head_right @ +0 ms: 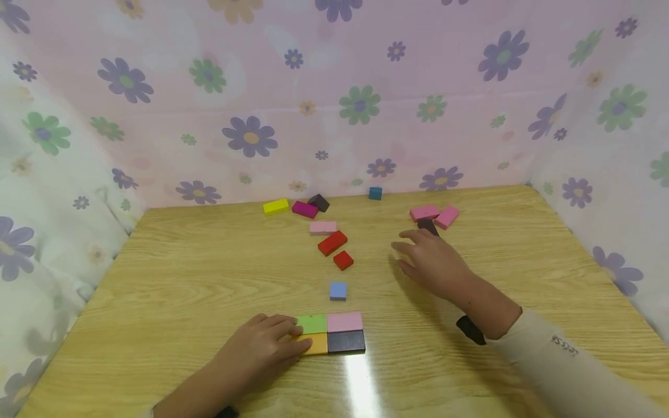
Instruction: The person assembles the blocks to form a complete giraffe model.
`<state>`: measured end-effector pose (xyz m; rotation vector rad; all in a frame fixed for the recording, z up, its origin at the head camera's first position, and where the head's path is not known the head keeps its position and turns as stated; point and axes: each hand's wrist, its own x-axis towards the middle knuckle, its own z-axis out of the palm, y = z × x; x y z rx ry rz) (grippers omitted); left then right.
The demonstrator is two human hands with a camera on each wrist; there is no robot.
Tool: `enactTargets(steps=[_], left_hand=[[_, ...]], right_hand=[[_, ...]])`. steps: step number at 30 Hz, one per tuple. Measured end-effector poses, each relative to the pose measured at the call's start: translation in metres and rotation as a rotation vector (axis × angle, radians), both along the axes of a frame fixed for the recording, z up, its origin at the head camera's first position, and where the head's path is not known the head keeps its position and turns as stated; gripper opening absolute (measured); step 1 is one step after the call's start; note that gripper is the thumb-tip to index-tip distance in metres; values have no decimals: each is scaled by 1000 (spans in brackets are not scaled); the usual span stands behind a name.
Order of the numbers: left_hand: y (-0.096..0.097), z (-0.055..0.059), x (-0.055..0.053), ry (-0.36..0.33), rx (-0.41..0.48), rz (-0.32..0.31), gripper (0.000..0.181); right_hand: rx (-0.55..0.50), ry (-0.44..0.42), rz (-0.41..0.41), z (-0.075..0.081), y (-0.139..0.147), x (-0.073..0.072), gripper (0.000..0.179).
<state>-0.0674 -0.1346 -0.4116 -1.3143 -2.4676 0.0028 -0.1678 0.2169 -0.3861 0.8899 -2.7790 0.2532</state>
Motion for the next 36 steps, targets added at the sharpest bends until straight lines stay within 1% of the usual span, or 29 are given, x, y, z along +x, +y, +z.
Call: enactTargets(steps=[3,7,9,12,16,20,25,29,30,33,36], left_hand=[[0,0,0,5,-4,-2,24],[0,-2,0,8,17,-3,23],[-1,-3,0,-1,22,-2,22],[-1,-4,0,-15,18,0,23],[-1,-4,0,-23,12,4,22],[-1,-4,0,-24,3,5,23],[-1,-2,0,-29,-5,5,24],[-1,-3,0,-35,22,10,17],[0,-2,0,-45,27,12,15],[0,-2,0,-61,47,13,11],[0,-1,0,-95,54,9,11]], right_hand=[[44,-55,-54,0,17,-16,36],[60,-110,-86,-6,37,-34,37],[70,-133,-93,-9,44,-41,40],[92,-167,-95,-11,50,-47,43],[102,-210,-83,-12,54,-51,46],[111,-245,-89,-14,56,-53,49],[131,-227,-84,-14,56,-54,51],[127,-198,-66,-14,55,-53,49],[127,-197,-67,-14,54,-53,49],[117,-211,-65,-13,53,-52,47],[113,-237,-59,-12,51,-50,48]])
